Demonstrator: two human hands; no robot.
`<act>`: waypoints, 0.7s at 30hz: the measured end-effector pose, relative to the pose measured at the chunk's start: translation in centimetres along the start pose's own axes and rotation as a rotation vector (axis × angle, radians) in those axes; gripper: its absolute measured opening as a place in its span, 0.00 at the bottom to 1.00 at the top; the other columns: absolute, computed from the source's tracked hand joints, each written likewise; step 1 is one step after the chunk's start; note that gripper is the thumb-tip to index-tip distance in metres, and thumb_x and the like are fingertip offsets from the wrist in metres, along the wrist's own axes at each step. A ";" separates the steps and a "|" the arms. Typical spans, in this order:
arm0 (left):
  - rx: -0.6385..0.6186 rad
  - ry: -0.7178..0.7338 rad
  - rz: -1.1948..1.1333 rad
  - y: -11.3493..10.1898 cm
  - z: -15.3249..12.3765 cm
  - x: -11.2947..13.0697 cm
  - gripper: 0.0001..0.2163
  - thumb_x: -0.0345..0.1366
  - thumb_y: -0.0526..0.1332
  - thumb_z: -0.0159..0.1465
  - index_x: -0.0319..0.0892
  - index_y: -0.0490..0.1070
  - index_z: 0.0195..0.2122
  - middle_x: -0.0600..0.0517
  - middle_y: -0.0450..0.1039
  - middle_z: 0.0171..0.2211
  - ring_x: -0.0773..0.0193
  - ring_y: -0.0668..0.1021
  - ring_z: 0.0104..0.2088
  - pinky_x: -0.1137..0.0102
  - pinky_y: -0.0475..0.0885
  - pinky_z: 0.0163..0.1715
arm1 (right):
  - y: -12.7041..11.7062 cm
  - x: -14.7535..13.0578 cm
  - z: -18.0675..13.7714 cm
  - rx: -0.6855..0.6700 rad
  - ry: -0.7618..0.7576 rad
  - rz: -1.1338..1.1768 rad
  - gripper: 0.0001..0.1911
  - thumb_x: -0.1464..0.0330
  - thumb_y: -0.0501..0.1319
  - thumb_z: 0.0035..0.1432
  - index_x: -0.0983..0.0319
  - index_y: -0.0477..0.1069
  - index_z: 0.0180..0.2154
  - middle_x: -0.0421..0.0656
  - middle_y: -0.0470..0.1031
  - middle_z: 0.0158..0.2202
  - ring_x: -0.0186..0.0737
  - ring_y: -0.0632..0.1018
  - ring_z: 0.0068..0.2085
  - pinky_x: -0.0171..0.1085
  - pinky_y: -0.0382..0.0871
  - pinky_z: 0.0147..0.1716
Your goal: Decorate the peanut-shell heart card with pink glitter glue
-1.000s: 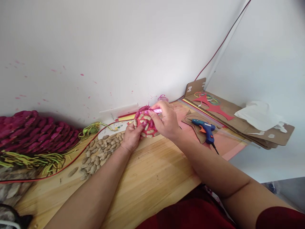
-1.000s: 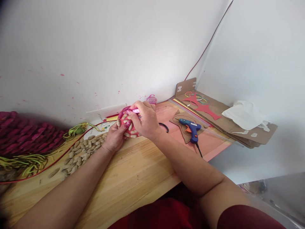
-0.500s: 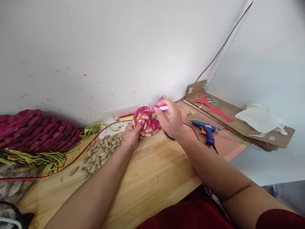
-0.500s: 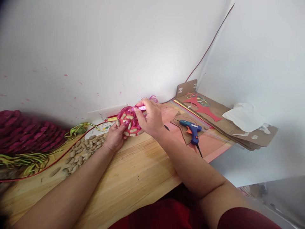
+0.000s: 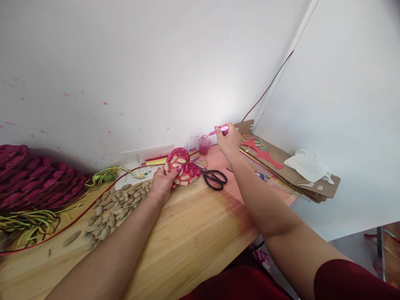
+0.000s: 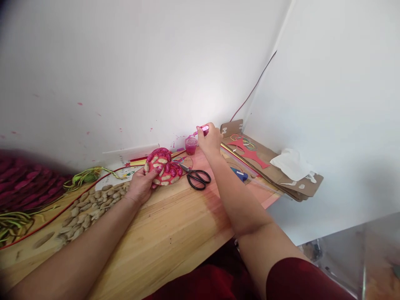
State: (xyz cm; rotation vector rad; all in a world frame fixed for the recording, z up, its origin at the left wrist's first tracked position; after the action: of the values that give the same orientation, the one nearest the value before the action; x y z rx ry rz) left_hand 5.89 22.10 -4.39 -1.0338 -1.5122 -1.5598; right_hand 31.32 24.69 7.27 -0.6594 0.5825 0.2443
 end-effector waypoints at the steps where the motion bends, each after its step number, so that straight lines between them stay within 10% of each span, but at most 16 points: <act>1: 0.003 -0.002 0.002 0.0 0.0 0.0 0.27 0.47 0.83 0.37 0.41 0.71 0.29 0.58 0.70 0.18 0.74 0.63 0.13 0.77 0.54 0.11 | 0.7 0.0 0.6 -0.066 0.015 -0.088 0.14 0.57 0.62 0.66 0.60 0.77 0.40 0.50 0.84 0.39 0.52 0.80 0.43 0.48 0.70 0.49; 8: 0.025 -0.026 0.001 0.1 -0.1 0.1 0.27 0.48 0.83 0.35 0.41 0.70 0.28 0.58 0.71 0.17 0.74 0.63 0.12 0.78 0.54 0.10 | 5.6 0.0 1.5 -0.469 0.128 -0.400 0.15 0.55 0.64 0.65 0.58 0.81 0.42 0.51 0.84 0.51 0.58 0.74 0.61 0.51 0.69 0.55; 21: 0.026 -0.049 0.022 -0.2 0.7 -0.9 0.28 0.48 0.83 0.33 0.41 0.71 0.28 0.57 0.71 0.17 0.74 0.63 0.12 0.77 0.55 0.10 | 6.0 -0.6 1.7 -0.512 0.068 -0.453 0.16 0.56 0.64 0.66 0.60 0.82 0.44 0.54 0.83 0.52 0.61 0.72 0.63 0.52 0.65 0.56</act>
State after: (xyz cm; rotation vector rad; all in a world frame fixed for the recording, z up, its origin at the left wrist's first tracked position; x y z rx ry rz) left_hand 6.11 22.77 -5.26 -1.0774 -1.5452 -1.5064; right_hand 29.19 30.35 5.67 -1.2772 0.4199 -0.0612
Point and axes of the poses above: each hand's wrist, its own z-axis towards the middle knuckle, its own y-axis out of the palm, x = y × z, the point moved 4 cm from there along z, towards the middle knuckle
